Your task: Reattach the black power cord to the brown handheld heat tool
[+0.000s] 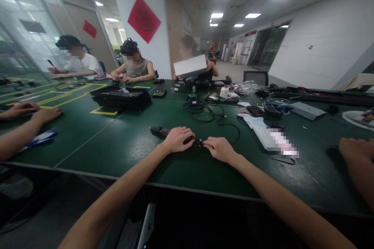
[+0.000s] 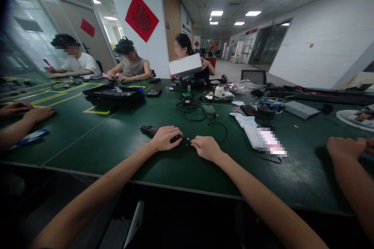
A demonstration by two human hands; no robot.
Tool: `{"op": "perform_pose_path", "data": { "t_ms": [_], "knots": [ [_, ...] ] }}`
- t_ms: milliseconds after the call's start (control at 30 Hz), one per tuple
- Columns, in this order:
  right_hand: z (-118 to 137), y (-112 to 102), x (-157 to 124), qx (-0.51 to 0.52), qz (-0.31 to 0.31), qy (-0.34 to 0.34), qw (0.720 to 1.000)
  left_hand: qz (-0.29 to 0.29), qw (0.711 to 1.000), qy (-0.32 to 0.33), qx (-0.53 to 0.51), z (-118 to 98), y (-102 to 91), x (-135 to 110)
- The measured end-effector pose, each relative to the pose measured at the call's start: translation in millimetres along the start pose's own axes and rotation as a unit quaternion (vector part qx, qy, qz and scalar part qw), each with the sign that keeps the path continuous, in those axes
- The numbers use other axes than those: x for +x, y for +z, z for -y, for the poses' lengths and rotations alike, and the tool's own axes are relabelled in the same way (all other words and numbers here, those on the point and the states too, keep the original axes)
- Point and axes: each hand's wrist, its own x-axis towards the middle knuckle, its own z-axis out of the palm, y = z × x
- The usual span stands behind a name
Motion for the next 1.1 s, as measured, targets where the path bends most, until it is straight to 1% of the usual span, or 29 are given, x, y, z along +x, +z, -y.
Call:
{"op": "perform_pose_path", "data": {
  "t_ms": [100,167,400,467,533,633,733,833,900,967,1067,1100],
  "knots": [
    [-10,-2,-2,-0.020,-0.020,0.026,0.999,0.003,1.000,0.009,0.000,-2,0.7,0],
    [-11,-3,-5,-0.022,-0.026,0.031,0.999,0.002,1.000,0.007,0.005,-4,2.6,1],
    [8,-4,-22,0.015,-0.025,0.009,1.000,-0.005,1.000,-0.006,0.027,-7,7.7,3],
    [12,-5,-24,0.033,-0.035,-0.008,0.999,-0.006,0.999,-0.007,0.034,-6,8.6,3],
    [13,-7,-25,0.032,-0.059,-0.013,0.998,-0.006,0.999,-0.004,0.042,-5,9.6,3],
    [10,-6,-26,-0.013,-0.089,0.027,0.996,-0.011,0.998,0.002,0.060,-3,10.5,2],
    [7,-6,-26,-0.033,-0.079,0.063,0.994,-0.027,0.996,-0.004,0.081,-3,9.9,2],
    [13,-8,-27,-0.028,-0.061,0.057,0.996,-0.049,0.993,-0.024,0.101,-3,8.7,3],
    [23,-14,-28,-0.002,-0.047,0.045,0.998,-0.055,0.992,-0.033,0.112,-2,7.9,4],
    [36,-25,-28,0.075,-0.026,0.050,0.996,-0.046,0.992,-0.020,0.115,-1,6.8,3],
    [49,-49,-27,0.213,-0.028,0.098,0.972,-0.008,0.994,0.040,0.104,-2,3.2,0],
    [50,-57,-26,0.241,-0.045,0.105,0.964,0.006,0.993,0.063,0.097,-4,1.1,-2]
  ]
}}
